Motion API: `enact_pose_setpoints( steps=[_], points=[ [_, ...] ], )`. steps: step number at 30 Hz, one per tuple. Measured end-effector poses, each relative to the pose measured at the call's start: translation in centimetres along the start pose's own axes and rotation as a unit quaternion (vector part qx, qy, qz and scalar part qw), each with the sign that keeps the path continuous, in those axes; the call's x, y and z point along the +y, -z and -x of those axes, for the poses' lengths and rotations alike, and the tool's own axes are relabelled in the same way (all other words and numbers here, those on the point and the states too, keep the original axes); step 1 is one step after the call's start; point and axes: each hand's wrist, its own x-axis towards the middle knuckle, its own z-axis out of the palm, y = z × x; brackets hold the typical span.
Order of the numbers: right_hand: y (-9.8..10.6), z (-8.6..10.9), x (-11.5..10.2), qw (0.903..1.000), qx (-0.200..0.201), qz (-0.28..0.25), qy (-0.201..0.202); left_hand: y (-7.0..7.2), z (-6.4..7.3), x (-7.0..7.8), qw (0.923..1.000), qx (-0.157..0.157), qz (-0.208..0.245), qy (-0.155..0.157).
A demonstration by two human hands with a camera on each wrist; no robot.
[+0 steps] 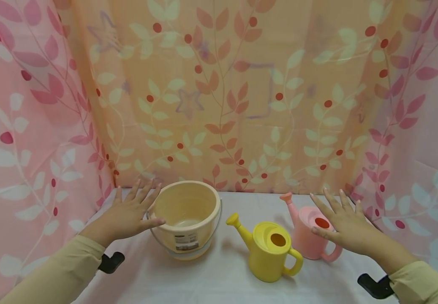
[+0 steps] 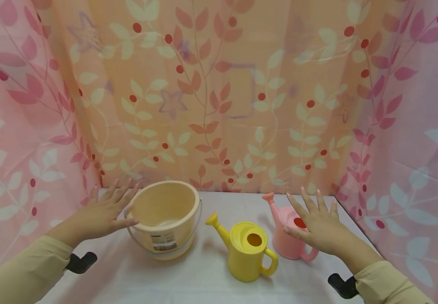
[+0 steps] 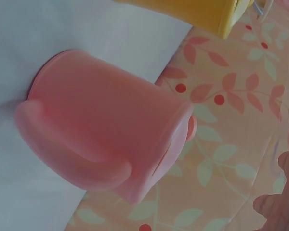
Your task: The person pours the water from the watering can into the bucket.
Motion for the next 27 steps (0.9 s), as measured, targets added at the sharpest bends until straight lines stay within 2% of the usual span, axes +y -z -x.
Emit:
enact_pose_setpoints(
  steps=[11,22,27],
  points=[
    [-0.4,-0.3,-0.2,0.9999,-0.001,-0.013,-0.002,0.0,-0.5,0.6,0.9996,-0.011,0.026,-0.003],
    [-0.5,-0.3,-0.5,0.9998,-0.003,-0.020,0.007,-1.2,-1.4,0.8,0.9974,-0.017,0.070,0.004],
    [-0.6,-0.3,-0.7,0.9998,-0.002,-0.019,0.006,-1.3,-1.4,0.9,0.9969,-0.031,0.071,0.011]
  ],
)
